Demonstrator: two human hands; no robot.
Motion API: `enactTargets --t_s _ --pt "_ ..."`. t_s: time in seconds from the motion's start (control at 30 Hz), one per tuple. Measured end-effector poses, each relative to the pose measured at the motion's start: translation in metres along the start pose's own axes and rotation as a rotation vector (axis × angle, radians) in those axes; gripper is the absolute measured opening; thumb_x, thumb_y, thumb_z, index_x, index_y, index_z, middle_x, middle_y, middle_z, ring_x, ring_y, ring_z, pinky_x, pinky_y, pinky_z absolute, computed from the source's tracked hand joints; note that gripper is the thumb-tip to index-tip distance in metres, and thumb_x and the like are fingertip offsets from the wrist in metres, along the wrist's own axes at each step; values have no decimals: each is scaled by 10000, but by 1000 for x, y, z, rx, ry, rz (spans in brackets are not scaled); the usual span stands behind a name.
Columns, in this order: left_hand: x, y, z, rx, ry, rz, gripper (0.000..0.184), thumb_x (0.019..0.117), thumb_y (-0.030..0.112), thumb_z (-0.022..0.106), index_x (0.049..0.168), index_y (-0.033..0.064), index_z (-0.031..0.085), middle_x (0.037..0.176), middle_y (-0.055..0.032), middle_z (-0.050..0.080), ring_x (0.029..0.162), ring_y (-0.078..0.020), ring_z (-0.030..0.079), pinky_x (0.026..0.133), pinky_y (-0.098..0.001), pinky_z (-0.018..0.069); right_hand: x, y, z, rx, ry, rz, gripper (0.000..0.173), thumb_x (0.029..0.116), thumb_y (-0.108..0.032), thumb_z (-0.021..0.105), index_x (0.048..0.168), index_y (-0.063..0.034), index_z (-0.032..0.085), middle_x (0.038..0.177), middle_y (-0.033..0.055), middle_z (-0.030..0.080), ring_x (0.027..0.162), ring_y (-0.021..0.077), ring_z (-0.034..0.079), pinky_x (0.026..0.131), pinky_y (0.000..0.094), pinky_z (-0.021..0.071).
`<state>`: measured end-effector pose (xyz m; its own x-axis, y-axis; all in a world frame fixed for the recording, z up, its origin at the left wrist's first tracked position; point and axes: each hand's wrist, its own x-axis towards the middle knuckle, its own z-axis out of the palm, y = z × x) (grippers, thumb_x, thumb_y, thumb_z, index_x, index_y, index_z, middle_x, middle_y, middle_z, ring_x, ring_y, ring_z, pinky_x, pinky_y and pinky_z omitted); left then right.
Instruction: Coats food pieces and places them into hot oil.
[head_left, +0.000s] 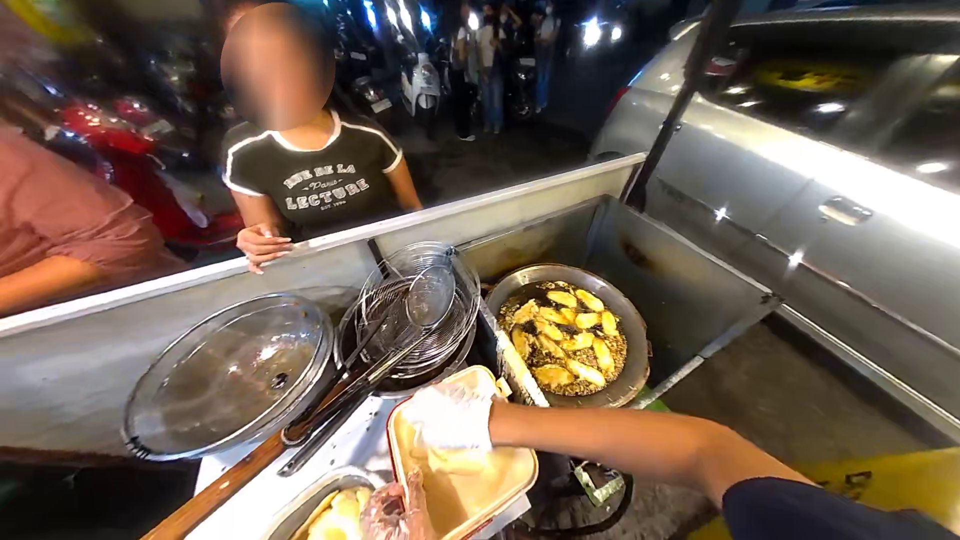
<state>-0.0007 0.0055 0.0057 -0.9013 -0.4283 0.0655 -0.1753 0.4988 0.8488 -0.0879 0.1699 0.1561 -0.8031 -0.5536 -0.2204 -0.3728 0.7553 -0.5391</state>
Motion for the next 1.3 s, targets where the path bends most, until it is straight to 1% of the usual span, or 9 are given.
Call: enactTargets --t_s 0.17,0.27,0.4,0.63,0.8,0.9,1.0,1.17,1.3 --pt "-5 2 1 -13 76 41 294 850 177 811 1007 -42 694 970 -198 692 915 -303 680 849 -479 572 7 81 31 -184 -268 -56 340 975 -81 622 1305 -2 647 1376 243 589 1330 421 522 1117 588 415" --pt "-2 6 0 11 95 -7 276 831 188 826 1000 2 711 983 -161 698 914 -263 684 845 -460 580 18 111 69 -188 -159 -15 276 1007 -122 558 1222 -8 687 1322 228 622 1295 398 557 1106 546 442" --pt "-5 -1 2 6 93 -13 272 830 228 826 1000 48 712 994 -116 697 911 -211 678 834 -409 580 34 114 94 -182 -248 -8 319 1027 -106 507 1284 -7 667 1370 243 588 1323 413 529 1104 560 432" --pt "-6 -4 5 13 102 -13 281 829 252 826 993 58 708 989 -103 693 901 -208 674 817 -401 577 23 75 54 -277 -320 290 264 975 -77 604 1202 46 659 1284 278 626 1235 449 590 998 625 485" --pt "-6 -3 7 0 113 -17 265 827 258 822 967 62 710 964 -99 691 891 -210 670 816 -401 574 42 46 62 -318 -325 266 361 965 -11 585 1324 23 589 1305 289 606 1203 489 592 930 674 496" --pt "-3 -2 5 8 94 -16 276 828 270 826 961 60 706 961 -101 690 904 -213 672 829 -406 573 55 29 76 -406 -364 292 283 977 42 511 1241 110 588 1245 343 605 1163 530 599 886 687 508" --pt "-4 -4 4 -15 101 0 280 823 259 829 943 37 706 957 -122 688 912 -234 671 820 -413 573 61 34 92 -435 -347 305 232 970 3 544 1154 118 628 1194 339 624 1116 524 622 853 682 524" --pt "-5 0 5 -54 66 -2 317 831 242 828 961 -10 686 996 -176 679 946 -283 659 849 -450 558 55 40 75 -375 -349 219 247 980 5 554 1186 119 625 1264 342 600 1183 530 585 896 702 497" --pt "-2 1 3 -57 44 3 331 848 218 827 976 -47 674 988 -200 675 917 -280 662 846 -437 562 37 49 50 -217 -166 127 314 965 -161 651 1216 27 632 1271 273 619 1195 474 597 912 672 506"
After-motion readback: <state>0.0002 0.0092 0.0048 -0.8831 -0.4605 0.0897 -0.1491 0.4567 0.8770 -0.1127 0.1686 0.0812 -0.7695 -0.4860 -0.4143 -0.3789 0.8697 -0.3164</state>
